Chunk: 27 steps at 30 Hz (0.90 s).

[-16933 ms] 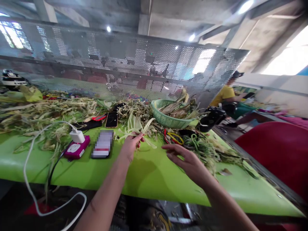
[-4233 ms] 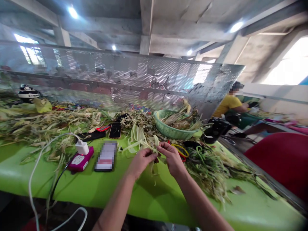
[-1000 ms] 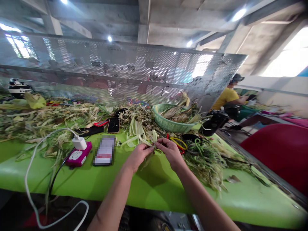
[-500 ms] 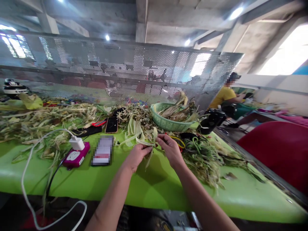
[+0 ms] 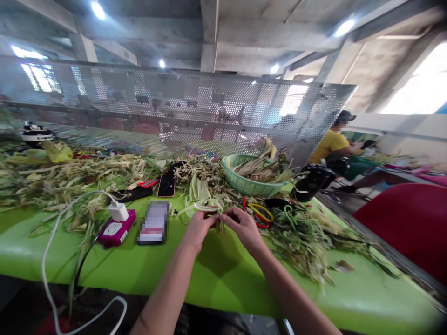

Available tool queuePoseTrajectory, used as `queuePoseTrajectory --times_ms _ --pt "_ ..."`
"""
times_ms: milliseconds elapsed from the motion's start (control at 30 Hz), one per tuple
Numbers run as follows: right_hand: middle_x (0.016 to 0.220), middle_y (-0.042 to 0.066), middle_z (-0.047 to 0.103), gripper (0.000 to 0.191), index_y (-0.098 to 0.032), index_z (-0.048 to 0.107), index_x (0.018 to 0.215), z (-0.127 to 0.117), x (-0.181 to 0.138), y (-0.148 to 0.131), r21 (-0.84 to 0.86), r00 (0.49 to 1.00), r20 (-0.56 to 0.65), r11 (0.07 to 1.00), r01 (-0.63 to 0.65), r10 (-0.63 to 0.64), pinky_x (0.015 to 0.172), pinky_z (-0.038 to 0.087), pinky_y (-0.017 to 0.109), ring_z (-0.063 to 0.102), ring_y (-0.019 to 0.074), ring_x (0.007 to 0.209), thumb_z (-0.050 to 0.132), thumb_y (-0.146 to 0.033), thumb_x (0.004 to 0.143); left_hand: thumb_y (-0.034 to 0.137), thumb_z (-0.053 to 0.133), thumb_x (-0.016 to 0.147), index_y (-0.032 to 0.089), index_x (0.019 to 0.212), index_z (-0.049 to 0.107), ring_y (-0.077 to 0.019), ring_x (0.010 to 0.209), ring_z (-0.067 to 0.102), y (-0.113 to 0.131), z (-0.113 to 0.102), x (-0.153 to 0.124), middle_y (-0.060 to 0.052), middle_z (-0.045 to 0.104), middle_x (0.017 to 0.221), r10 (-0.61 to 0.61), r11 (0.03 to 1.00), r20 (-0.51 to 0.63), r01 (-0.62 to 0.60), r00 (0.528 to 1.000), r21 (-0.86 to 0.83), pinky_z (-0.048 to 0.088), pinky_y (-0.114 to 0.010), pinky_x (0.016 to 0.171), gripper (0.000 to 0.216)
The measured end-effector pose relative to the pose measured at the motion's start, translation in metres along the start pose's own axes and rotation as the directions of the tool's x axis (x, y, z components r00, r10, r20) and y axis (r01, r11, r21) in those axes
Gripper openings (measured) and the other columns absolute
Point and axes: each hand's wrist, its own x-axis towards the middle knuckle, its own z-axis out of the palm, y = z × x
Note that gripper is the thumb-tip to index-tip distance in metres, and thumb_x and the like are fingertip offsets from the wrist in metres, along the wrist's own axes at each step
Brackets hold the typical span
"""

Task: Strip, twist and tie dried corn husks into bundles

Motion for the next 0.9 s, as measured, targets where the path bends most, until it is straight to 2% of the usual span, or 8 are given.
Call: queuePoseTrajectory --times_ms 100,233,400,567,700,833,900 --pt "0.064 -0.003 0.051 0.019 -0.019 0.055 0.074 0.006 -0.002 -0.002 -0.012 0.998 0.067 1.000 0.018 -0.017 0.054 0.035 0.023 0.045 0.0128 0.059 0.062 -0.036 0.080 0.025 0.079 0.061 0.015 0.093 0.068 -0.0180 0.079 0.065 0.000 0.001 -0.001 -0.005 0.071 0.082 -0.011 1.000 -0.010 0.011 1.000 0.009 0.050 -0.032 0.079 0.035" --pt "0.064 -0.002 0.054 0.014 -0.020 0.056 0.075 0.006 -0.004 -0.003 -0.084 0.998 0.037 0.995 0.056 -0.053 0.056 0.037 0.023 0.048 0.0138 0.059 0.058 -0.032 0.083 0.028 0.074 0.067 0.014 0.092 0.069 -0.0182 0.076 0.064 0.002 0.001 -0.004 -0.007 0.071 0.083 -0.039 0.999 0.040 0.039 0.998 0.011 0.049 -0.032 0.076 0.029" --pt "0.068 0.000 0.062 0.010 -0.021 0.062 0.079 0.004 -0.005 -0.006 -0.232 0.995 0.032 0.967 0.103 -0.098 0.059 0.039 0.024 0.054 0.0157 0.061 0.059 -0.030 0.082 0.034 0.075 0.067 0.014 0.092 0.071 -0.0198 0.086 0.063 0.003 0.000 -0.004 -0.008 0.071 0.090 0.040 0.992 0.052 -0.046 0.998 0.119 0.047 -0.031 0.080 0.032" --pt "0.067 0.000 0.064 0.007 -0.022 0.061 0.077 0.003 -0.005 -0.009 -0.368 0.994 0.045 0.923 0.113 -0.104 0.057 0.038 0.024 0.056 0.0162 0.060 0.059 -0.027 0.081 0.035 0.080 0.061 0.012 0.080 0.070 -0.0116 0.060 0.057 0.004 0.000 -0.003 -0.003 0.065 0.067 -0.034 0.999 0.035 0.035 0.999 -0.032 0.045 -0.025 0.061 0.032" --pt "0.068 0.001 0.066 0.008 -0.022 0.061 0.074 0.002 -0.004 -0.012 -0.441 0.989 0.067 0.885 0.151 -0.135 0.057 0.037 0.025 0.057 0.0166 0.061 0.059 -0.027 0.081 0.034 0.084 0.053 0.012 0.075 0.067 -0.0065 0.049 0.049 0.005 -0.002 -0.001 0.002 0.058 0.058 -0.059 0.994 -0.010 0.058 0.998 -0.094 0.038 -0.021 0.051 0.034" --pt "0.067 0.001 0.065 0.008 -0.022 0.062 0.074 0.000 -0.003 -0.013 -0.421 0.984 0.108 0.890 0.177 -0.144 0.058 0.037 0.025 0.055 0.0164 0.060 0.061 -0.026 0.080 0.035 0.083 0.055 0.012 0.076 0.067 -0.0075 0.051 0.048 0.006 -0.005 0.000 0.001 0.058 0.060 -0.040 0.997 -0.038 0.037 0.998 -0.063 0.036 -0.021 0.052 0.035" --pt "0.070 0.002 0.064 0.012 -0.022 0.063 0.074 -0.003 -0.001 -0.011 -0.359 0.985 0.084 0.917 0.173 -0.153 0.060 0.038 0.026 0.055 0.0169 0.063 0.061 -0.031 0.081 0.038 0.078 0.062 0.013 0.082 0.069 -0.0091 0.054 0.049 0.007 -0.006 -0.001 0.001 0.060 0.062 0.025 0.998 -0.040 -0.023 0.999 0.054 0.036 -0.022 0.054 0.034"
